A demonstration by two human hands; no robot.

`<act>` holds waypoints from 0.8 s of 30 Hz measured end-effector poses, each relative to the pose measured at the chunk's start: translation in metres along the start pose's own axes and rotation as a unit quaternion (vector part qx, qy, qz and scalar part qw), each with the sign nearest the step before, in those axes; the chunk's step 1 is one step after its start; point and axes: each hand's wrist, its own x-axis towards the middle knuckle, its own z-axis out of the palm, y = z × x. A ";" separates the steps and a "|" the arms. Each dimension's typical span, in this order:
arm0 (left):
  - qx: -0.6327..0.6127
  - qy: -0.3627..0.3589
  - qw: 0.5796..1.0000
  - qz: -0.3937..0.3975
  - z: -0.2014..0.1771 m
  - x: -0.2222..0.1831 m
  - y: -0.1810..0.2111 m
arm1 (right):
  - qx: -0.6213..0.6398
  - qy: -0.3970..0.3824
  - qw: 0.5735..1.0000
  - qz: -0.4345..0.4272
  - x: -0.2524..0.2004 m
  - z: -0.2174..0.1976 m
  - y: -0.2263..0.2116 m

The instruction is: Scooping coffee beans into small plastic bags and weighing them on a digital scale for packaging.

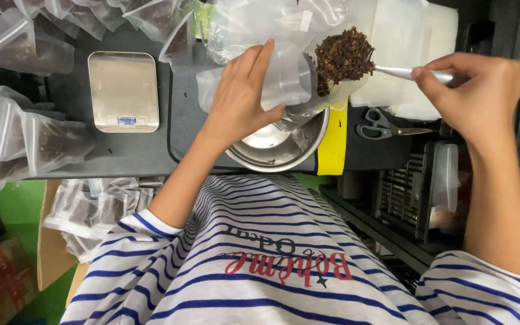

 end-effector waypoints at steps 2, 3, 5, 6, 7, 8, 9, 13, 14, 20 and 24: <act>0.009 0.000 1.000 0.003 -0.002 0.004 0.004 | 0.003 -0.001 1.000 -0.013 0.000 -0.010 -0.008; 0.019 0.008 1.000 0.011 -0.002 0.005 0.006 | -0.019 -0.003 0.999 -0.038 0.000 -0.014 -0.012; 0.028 0.013 0.999 0.019 -0.003 0.004 0.009 | -0.039 -0.009 0.997 -0.061 0.000 -0.018 -0.024; 0.014 0.023 1.000 0.016 -0.004 0.003 0.011 | -0.105 0.002 0.990 -0.092 -0.001 -0.020 -0.031; 0.000 0.032 0.999 0.013 -0.005 0.002 0.013 | -0.170 0.012 0.978 -0.123 -0.001 -0.021 -0.039; -0.001 0.028 1.000 0.013 -0.006 -0.001 0.013 | -0.168 0.009 0.978 -0.121 -0.002 -0.023 -0.052; -0.016 0.031 0.999 0.003 -0.007 -0.004 0.013 | -0.213 0.017 0.966 -0.146 -0.004 -0.025 -0.065; -0.086 0.042 0.995 -0.037 -0.011 -0.013 0.014 | -0.355 0.053 0.903 -0.238 -0.017 -0.034 -0.107; -0.086 0.041 0.995 -0.040 -0.012 -0.014 0.015 | -0.353 0.052 0.903 -0.239 -0.021 -0.042 -0.114; -0.189 0.036 0.977 -0.091 -0.009 -0.023 0.009 | -0.524 0.028 0.775 -0.353 -0.027 -0.079 -0.120; -0.396 0.018 0.906 -0.146 0.041 -0.037 -0.023 | -0.550 0.007 0.817 -0.174 0.006 -0.002 -0.050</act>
